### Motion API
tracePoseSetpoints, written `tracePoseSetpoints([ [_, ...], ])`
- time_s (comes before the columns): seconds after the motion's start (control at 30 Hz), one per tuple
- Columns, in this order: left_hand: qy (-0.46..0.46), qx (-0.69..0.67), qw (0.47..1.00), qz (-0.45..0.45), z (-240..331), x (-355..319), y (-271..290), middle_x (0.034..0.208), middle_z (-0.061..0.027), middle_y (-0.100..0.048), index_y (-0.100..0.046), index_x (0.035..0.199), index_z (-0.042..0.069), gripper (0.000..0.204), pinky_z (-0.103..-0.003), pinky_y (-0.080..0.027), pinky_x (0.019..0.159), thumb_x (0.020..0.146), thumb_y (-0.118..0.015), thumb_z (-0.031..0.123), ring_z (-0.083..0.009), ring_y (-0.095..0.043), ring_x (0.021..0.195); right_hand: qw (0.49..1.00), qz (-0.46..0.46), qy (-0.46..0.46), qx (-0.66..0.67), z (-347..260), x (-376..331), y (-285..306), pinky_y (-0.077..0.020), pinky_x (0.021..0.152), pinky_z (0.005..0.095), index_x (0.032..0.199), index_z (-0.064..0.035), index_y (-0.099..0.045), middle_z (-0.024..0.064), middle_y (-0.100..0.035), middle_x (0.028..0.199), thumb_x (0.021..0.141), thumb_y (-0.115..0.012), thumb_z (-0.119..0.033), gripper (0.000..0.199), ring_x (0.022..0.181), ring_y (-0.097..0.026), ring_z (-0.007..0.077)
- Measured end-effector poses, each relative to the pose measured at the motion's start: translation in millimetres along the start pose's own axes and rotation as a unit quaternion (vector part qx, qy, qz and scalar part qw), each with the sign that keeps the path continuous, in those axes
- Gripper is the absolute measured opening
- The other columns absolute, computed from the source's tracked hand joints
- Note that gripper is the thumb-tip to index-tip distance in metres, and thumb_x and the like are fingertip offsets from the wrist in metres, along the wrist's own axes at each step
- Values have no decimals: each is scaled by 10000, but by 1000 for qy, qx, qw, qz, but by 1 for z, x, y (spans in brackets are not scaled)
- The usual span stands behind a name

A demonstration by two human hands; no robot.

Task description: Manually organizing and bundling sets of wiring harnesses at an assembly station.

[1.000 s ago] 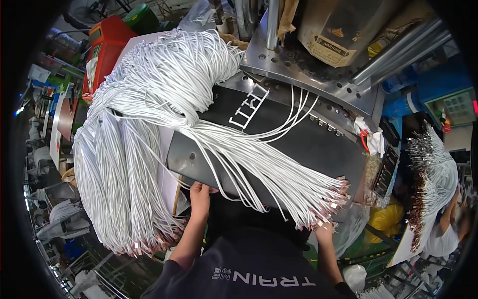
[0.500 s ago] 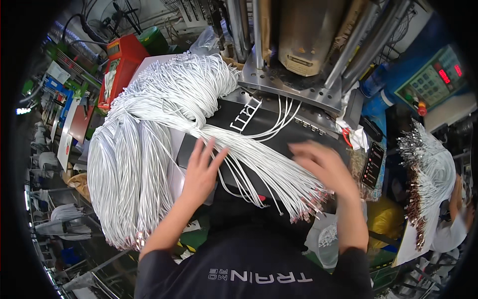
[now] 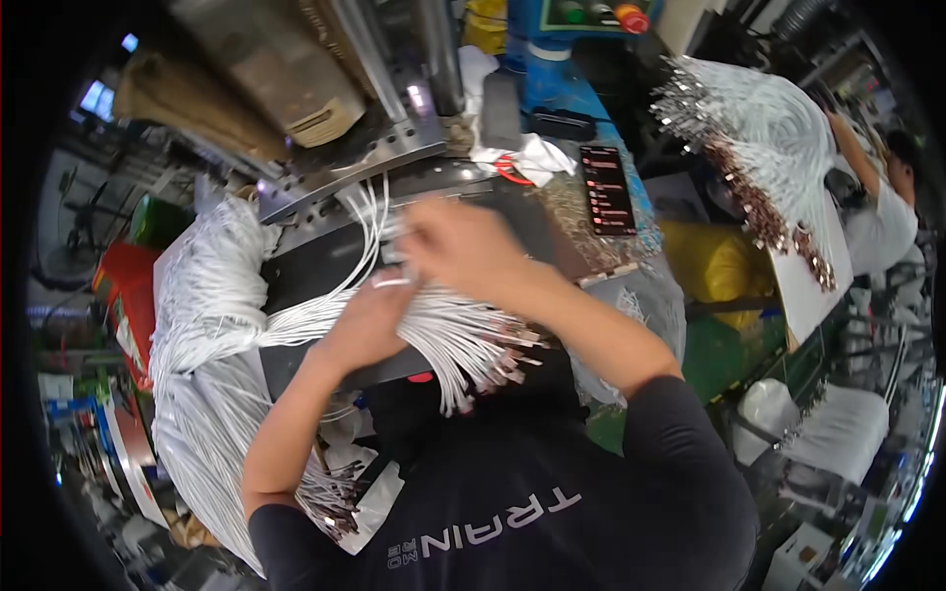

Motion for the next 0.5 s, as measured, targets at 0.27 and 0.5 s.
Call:
tracePoseSetpoints([
  [0.27,33,-149,982,108,-37,72,19,1335,-160,-545,-445,1439,26,932,-432,-423,1071,608,-859,93,-364,-505,1262,761,407,-373,-341,193,-410,200,-471,620,326,938,-11,-560,43,-600,774,985,-596,-154,155,700,-572,143],
  [0.5,21,-93,979,182,35,78,14,1495,-144,-465,-377,1496,56,973,-427,-338,1154,661,-859,184,-334,-434,1375,810,486,-277,-176,118,-300,157,-501,890,411,1237,1,-609,186,-659,1141,899,-711,-185,399,999,-641,334],
])
Point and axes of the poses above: each hand's wrist, its own x-axis towards the middle knuckle, its own y-axis out of the back of the hand, z = x × y, the point moved 10 cm from there along x, towards the middle knuckle
